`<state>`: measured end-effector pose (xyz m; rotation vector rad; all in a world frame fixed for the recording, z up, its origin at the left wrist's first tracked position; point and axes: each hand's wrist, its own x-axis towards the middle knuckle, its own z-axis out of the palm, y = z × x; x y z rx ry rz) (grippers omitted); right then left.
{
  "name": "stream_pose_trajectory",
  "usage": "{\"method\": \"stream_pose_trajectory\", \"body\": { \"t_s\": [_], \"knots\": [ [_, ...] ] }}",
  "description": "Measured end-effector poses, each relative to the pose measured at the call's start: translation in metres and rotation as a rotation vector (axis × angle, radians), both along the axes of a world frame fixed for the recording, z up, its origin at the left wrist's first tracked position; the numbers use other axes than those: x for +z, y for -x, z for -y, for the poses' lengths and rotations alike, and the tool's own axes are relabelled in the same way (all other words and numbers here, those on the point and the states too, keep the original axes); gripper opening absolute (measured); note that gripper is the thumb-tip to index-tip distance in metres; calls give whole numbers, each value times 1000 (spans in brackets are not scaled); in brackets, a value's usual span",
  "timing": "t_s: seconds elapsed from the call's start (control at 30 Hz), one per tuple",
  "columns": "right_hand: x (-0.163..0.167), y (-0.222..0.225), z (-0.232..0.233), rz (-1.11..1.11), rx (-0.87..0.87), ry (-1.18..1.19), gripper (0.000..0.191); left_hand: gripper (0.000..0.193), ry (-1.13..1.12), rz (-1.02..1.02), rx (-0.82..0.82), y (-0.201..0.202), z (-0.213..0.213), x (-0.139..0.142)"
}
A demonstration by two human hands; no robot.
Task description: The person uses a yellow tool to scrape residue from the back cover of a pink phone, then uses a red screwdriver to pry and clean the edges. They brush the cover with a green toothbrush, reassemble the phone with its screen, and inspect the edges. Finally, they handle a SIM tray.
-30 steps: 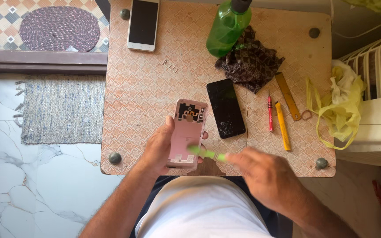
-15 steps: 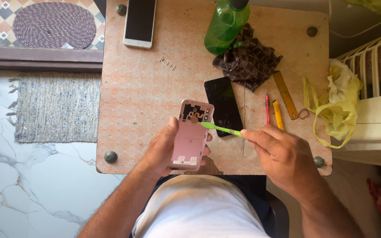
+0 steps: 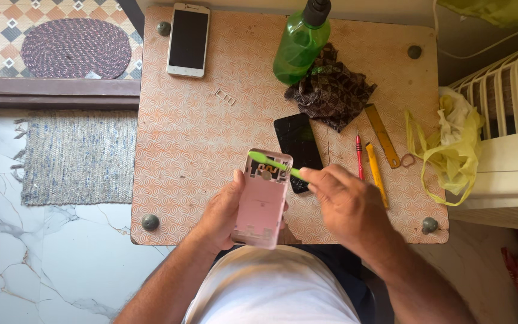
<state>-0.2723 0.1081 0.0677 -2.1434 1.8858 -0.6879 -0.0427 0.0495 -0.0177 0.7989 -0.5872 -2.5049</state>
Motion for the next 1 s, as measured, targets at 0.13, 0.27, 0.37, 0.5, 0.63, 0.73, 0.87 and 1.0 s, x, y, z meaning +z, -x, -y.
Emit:
{"method": "stream_pose_trajectory", "body": {
  "t_s": [0.13, 0.27, 0.37, 0.5, 0.63, 0.73, 0.87, 1.0],
  "knots": [
    [1, 8, 2, 34, -12, -10, 23, 67, 85, -194, 8, 1, 3, -8],
    [-7, -5, 4, 58, -2, -32, 23, 66, 50, -131, -50, 11, 4, -5],
    [-14, -12, 5, 100, -37, -25, 26, 67, 26, -39, -71, 16, 7, 0],
    [-20, -4, 0, 46, 7, -48, 26, 73, -3, -66, -158, -6, 4, 7],
    [-23, 16, -6, 51, -32, -86, 26, 63, 57, 146, -238, -41, -18, 22],
    [-22, 37, -9, 80, -105, 3, 25, 60, 196, -2, -453, -65, -25, 47],
    [-18, 50, -15, 140, -258, 46, 22, 52, 698, 365, -564, -68, -22, 81],
    [-17, 40, -22, 289, -269, 96, 24, 86, 1714, 1206, -367, -25, 5, 79]
  ]
}}
